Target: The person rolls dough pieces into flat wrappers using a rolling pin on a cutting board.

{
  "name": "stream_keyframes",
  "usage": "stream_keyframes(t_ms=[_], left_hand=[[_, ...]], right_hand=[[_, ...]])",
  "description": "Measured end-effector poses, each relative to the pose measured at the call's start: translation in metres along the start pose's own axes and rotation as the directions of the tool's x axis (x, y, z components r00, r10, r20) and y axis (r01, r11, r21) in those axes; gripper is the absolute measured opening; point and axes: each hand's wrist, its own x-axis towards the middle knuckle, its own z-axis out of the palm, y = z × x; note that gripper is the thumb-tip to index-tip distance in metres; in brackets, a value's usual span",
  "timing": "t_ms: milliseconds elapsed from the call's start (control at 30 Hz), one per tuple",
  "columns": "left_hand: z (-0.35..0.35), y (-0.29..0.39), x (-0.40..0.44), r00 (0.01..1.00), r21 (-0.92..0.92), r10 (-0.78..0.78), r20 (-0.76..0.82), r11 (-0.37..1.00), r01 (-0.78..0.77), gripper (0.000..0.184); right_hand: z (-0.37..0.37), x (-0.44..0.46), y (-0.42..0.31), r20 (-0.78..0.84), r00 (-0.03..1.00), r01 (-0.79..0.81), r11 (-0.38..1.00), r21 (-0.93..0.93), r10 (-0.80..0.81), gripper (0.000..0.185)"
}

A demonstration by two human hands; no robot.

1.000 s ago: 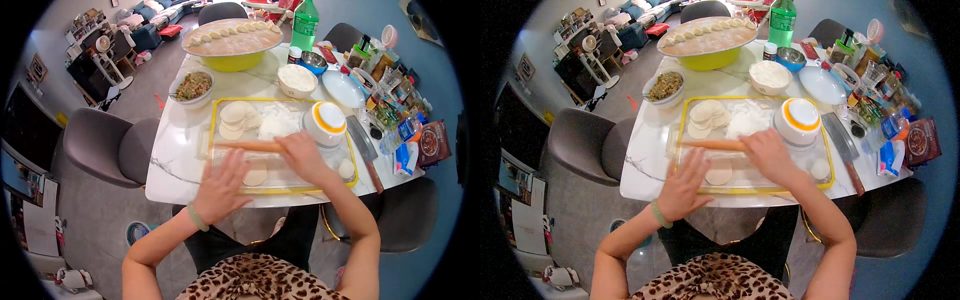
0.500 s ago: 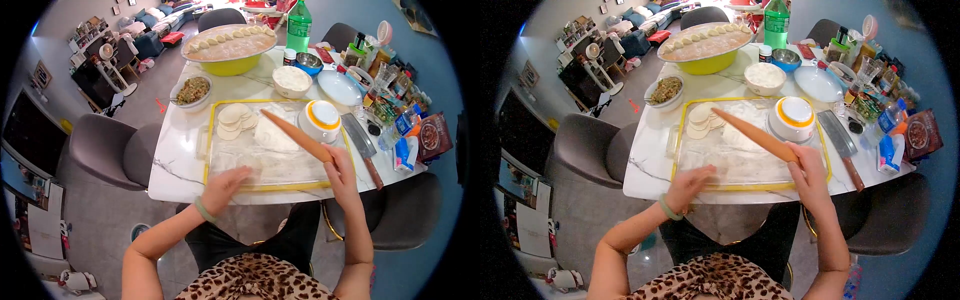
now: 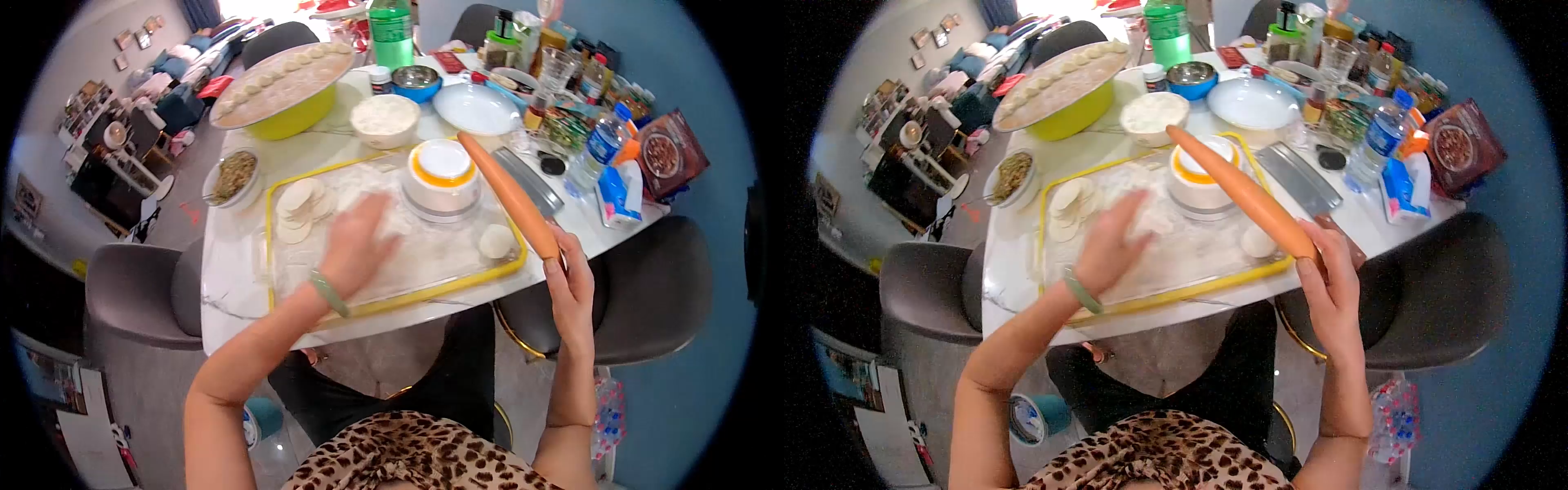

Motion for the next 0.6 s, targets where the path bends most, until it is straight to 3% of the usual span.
stream_keyframes(t_ms=[33,133,167,233,333,367,433,600], left_hand=[[0.014,0.024,0.005,0.988,-0.164,0.115,0.104,0.982,-0.097,0.054],[0.065,0.081,0.018,0.948,-0.196,0.276,0.157,0.95,-0.244,0.05],[0.079,0.094,0.024,0.951,-0.195,0.27,0.152,0.951,-0.239,0.05],[0.101,0.108,0.031,0.906,-0.063,0.423,0.001,0.904,-0.422,0.044],[0.108,0.105,0.038,0.903,0.038,0.422,0.082,0.904,-0.426,0.043],[0.106,0.101,0.04,0.908,0.044,0.413,0.077,0.908,-0.417,0.043],[0.104,0.088,0.042,0.917,-0.018,0.338,0.213,0.939,-0.342,0.041],[0.104,0.059,0.026,0.958,-0.147,0.285,0.039,0.95,-0.276,0.038]], right_hand=[[-0.003,-0.001,0.005,-0.021,1.0,-0.013,1.0,-0.015,0.013,0.036],[-0.006,-0.004,0.012,-0.033,0.998,-0.046,0.999,0.006,0.046,0.037],[-0.005,-0.004,0.012,-0.031,0.999,-0.027,1.0,0.004,0.027,0.038],[-0.005,-0.005,0.008,-0.034,0.999,-0.017,1.0,0.01,0.018,0.039],[-0.009,-0.01,0.014,-0.047,0.998,-0.037,0.999,0.038,0.039,0.04],[-0.01,-0.01,0.017,-0.047,0.997,-0.058,0.996,0.07,0.061,0.04],[-0.007,-0.008,0.018,-0.047,0.996,-0.067,0.995,0.073,0.071,0.04],[0.003,-0.008,0.023,-0.05,0.995,-0.084,0.995,0.048,0.087,0.039]])
